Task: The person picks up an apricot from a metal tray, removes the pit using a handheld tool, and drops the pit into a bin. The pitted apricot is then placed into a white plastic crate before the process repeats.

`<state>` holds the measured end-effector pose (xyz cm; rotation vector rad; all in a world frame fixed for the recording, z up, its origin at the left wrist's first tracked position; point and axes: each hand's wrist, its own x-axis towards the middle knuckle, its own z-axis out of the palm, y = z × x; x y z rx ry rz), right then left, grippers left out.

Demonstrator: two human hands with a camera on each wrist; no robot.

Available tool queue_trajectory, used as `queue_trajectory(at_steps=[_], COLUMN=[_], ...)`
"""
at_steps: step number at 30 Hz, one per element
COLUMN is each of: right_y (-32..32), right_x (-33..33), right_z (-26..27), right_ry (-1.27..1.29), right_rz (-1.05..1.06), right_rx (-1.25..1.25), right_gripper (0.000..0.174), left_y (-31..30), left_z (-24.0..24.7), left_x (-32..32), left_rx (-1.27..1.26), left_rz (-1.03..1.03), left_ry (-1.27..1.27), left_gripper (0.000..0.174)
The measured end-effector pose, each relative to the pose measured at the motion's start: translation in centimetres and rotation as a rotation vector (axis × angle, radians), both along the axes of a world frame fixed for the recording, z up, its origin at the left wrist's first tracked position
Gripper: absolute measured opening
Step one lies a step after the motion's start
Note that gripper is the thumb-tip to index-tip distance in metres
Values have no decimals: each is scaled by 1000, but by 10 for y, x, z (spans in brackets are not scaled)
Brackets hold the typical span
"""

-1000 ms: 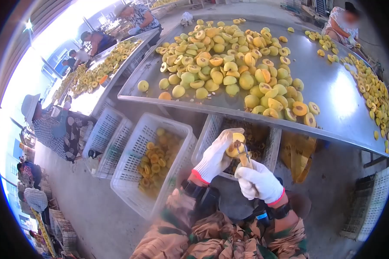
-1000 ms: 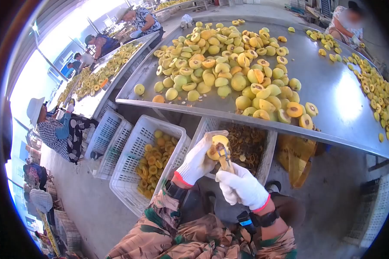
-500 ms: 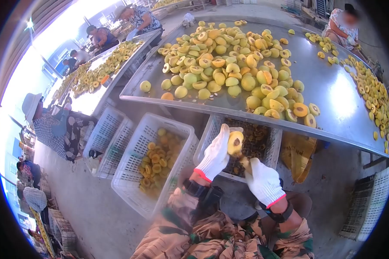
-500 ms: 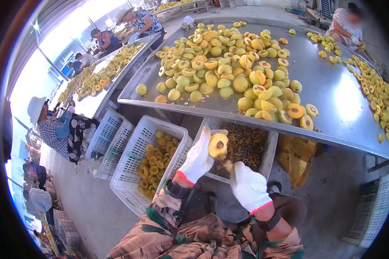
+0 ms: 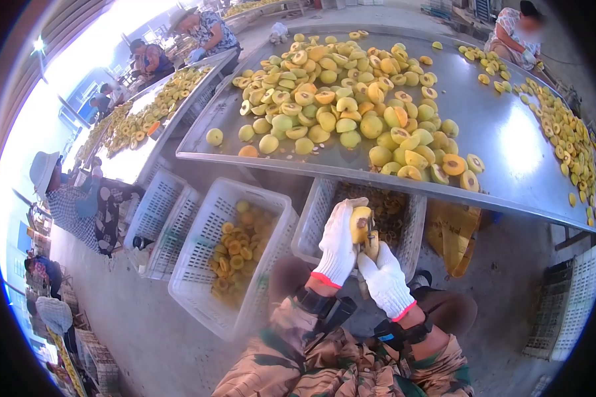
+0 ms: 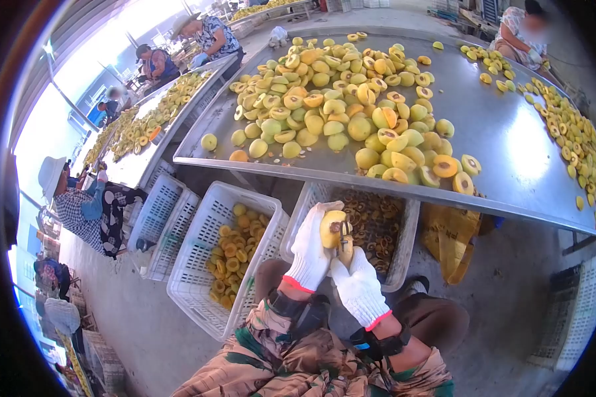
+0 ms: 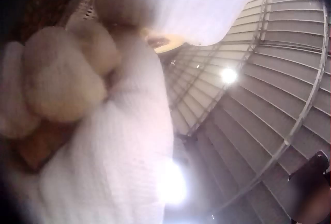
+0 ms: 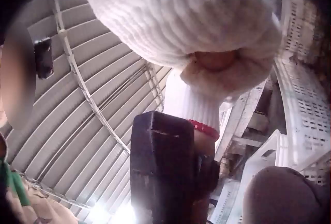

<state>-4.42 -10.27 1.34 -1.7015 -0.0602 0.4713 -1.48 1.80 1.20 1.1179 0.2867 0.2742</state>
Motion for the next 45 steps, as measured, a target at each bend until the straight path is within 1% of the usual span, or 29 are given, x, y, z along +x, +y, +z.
queue_trajectory(at_steps=[2, 5, 8, 10, 11, 12, 14, 15, 17, 20, 22, 23, 25, 26, 29, 30, 33, 34, 35, 37, 38, 40, 41, 43, 44, 45], right_y=[3, -2, -2, -2, 1, -1, -4, -5, -6, -3, -9, -11, -13, -15, -18, -17, -21, -24, -26, -25, -25, -26, -27, -33, -35, -36], right_x=[-1, -1, -2, -3, -2, -2, -2, -2, -1, -6, -7, -8, -5, -4, -3, -2, 1, 3, 3, 2, 1, -1, -1, 1, 2, 3], right_z=[-9, 32, 30, -3, -4, 0, 18, 19, 21, -7, -25, -29, 3, 20, 37, 37, 36, 37, 38, 36, 36, 37, 37, 29, 25, 23], right_ry=[-4, 432, 401, 118, -24, 68, 252, 263, 284, -254, -417, -496, 66, 348, 459, 468, 530, 572, 614, 537, 497, 494, 491, 695, 794, 836], right_rz=[-8, 31, 53, 66, 70, 79, 99, 108, 125, 98, 105, 111, 182, 211, 230, 229, 243, 259, 274, 290, 298, 286, 280, 324, 344, 360], right_rx=[-3, 323, 285, -51, -217, -154, -27, -33, -43, -567, -423, -347, 35, 227, 314, 320, 360, 390, 420, 307, 251, 223, 209, 510, 662, 718], right_gripper=[19, 19, 18, 25, 28, 29, 31, 31, 32, 30, 25, 23, 20, 18, 18, 19, 21, 22, 23, 22, 21, 17, 15, 11, 10, 9], left_y=[0, -8, -8, -9, -9, -11, -13, -13, -13, -21, -24, -20, -8, -8, -2, -2, -4, -5, -2, 5, 6, 7, 9, 10, 9, 7], left_z=[3, 13, 9, -3, -3, 1, -2, -3, -7, -4, -3, -6, -13, -5, 6, 4, -6, -7, -4, 4, 2, -7, -12, -20, -18, -15], left_x=[-1, -5, -5, -3, -4, -8, -11, -11, -12, -18, -17, -16, -13, -14, -14, -10, -5, -6, -5, -5, -5, -3, -1, 2, 2, 2], left_rx=[104, 234, 124, 275, 352, 457, 383, 347, 409, 506, 564, 425, 150, 148, -248, -200, 100, 132, 183, 281, 357, 509, 358, 54, 33, 11], left_rz=[15, 104, 96, 135, 154, 154, 129, 118, 121, 175, 227, 160, 29, 24, -136, -118, -37, -15, -47, -110, -104, -93, -144, -243, -247, -251], left_ry=[50, 24, 57, -1, -30, 1, -38, -58, -34, -42, -99, -33, 96, 110, 132, 161, 69, 66, 98, 164, 185, 225, 206, 169, 176, 184], left_gripper=[35, 36, 36, 34, 33, 32, 31, 31, 34, 36, 37, 38, 41, 46, 48, 53, 54, 56, 57, 60, 61, 63, 63, 63, 63, 63])
